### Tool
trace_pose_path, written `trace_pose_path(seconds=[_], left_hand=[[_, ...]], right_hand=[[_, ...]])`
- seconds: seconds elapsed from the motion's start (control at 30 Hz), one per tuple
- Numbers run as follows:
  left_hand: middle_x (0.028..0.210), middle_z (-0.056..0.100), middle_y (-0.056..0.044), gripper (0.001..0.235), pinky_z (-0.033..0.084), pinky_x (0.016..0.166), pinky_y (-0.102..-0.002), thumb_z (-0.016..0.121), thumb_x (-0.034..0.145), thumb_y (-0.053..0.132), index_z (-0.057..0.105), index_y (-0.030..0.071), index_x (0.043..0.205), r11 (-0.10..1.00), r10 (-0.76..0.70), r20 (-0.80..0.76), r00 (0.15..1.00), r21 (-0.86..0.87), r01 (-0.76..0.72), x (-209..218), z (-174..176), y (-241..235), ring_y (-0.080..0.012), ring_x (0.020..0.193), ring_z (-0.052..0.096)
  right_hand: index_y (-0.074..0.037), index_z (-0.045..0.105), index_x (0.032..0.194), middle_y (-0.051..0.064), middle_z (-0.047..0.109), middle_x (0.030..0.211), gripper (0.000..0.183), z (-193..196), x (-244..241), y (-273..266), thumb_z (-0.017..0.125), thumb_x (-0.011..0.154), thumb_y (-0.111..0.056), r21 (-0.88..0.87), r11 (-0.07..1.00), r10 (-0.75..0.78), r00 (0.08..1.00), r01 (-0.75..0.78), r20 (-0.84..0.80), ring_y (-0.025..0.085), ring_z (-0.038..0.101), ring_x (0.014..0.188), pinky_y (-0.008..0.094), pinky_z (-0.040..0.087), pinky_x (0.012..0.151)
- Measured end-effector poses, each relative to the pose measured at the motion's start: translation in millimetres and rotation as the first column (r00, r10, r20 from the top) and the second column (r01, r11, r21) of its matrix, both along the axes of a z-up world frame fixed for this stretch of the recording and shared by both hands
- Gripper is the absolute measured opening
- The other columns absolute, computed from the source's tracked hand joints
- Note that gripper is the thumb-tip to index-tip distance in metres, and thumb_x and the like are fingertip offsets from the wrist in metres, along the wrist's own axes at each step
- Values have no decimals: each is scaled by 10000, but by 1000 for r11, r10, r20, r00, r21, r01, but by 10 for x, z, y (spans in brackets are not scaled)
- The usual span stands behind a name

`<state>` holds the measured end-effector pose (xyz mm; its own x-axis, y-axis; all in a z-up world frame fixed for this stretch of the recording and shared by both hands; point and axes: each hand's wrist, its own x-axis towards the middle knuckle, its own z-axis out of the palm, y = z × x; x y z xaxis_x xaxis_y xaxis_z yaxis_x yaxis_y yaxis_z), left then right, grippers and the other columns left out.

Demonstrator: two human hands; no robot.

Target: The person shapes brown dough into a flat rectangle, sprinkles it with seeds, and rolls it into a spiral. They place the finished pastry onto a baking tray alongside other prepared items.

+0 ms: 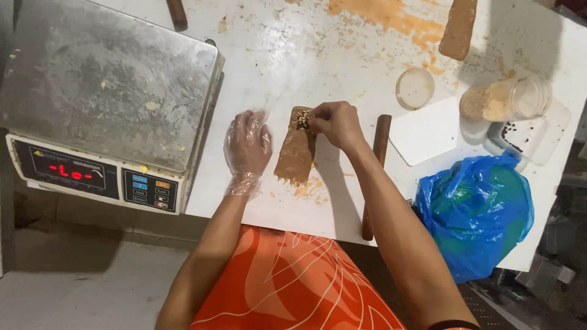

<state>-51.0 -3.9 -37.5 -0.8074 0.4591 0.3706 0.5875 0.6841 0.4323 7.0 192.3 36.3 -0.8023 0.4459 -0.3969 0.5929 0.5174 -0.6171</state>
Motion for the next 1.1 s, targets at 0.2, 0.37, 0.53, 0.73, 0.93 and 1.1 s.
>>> trace_pose_path(seconds=[0.2, 0.37, 0.53, 0.73, 0.93, 1.1], left_hand=[[1048, 550, -64, 249, 522, 790, -373, 641, 806, 137, 632, 134, 1055, 993, -43, 46, 998, 109, 38, 8, 76, 0, -261, 979, 606], [1065, 541, -62, 280, 502, 827, -393, 651, 825, 132, 642, 160, 1104, 999, 15, -9, 1000, 49, -15, 14, 163, 22, -273, 983, 595], [1070, 566, -50, 241, 501, 838, -361, 643, 845, 143, 652, 171, 1085, 999, 39, 4, 999, -35, -39, 24, 39, 34, -245, 974, 616], [1081, 555, -47, 209, 501, 856, -349, 648, 864, 158, 640, 164, 1073, 991, 91, 13, 996, -103, -89, 26, 75, 83, -231, 981, 615], [1053, 546, -66, 237, 502, 812, -390, 668, 825, 140, 642, 154, 1060, 996, 87, -11, 996, -28, -87, 23, 135, 124, -274, 959, 607], [1026, 586, -129, 241, 508, 750, -431, 598, 849, 46, 686, 93, 1069, 989, 35, -52, 998, 145, -27, 31, 295, 122, -297, 918, 599]], right_hand=[[22, 705, 991, 219, 696, 907, 220, 43, 218, 416, 742, 779, -28, -447, 877, -241, 966, 174, -97, 272, 694, 804, 371, 595, 752], [62, 675, 1015, 194, 679, 873, 240, 330, 722, 1072, 718, 798, -33, -558, 795, -363, 923, 238, -124, 236, 677, 791, 361, 601, 755], [59, 661, 1064, 259, 660, 953, 271, 1396, 1183, 1874, 727, 832, -66, -259, 908, -391, 887, 329, -245, 299, 676, 832, 422, 582, 783], [-12, 693, 1037, 205, 660, 885, 170, 1066, 1758, 2919, 762, 883, -37, 132, 873, -403, 846, 470, -349, 291, 682, 755, 352, 561, 733], [-195, 752, 996, 13, 705, 844, 211, 363, 1865, 3494, 803, 794, -159, 547, 782, -305, 949, 299, -83, 288, 679, 841, 349, 525, 784], [-175, 761, 892, 9, 714, 849, 175, 155, 1887, 3637, 626, 789, -132, 635, 756, -133, 987, 159, -89, 190, 669, 837, 295, 471, 850]])
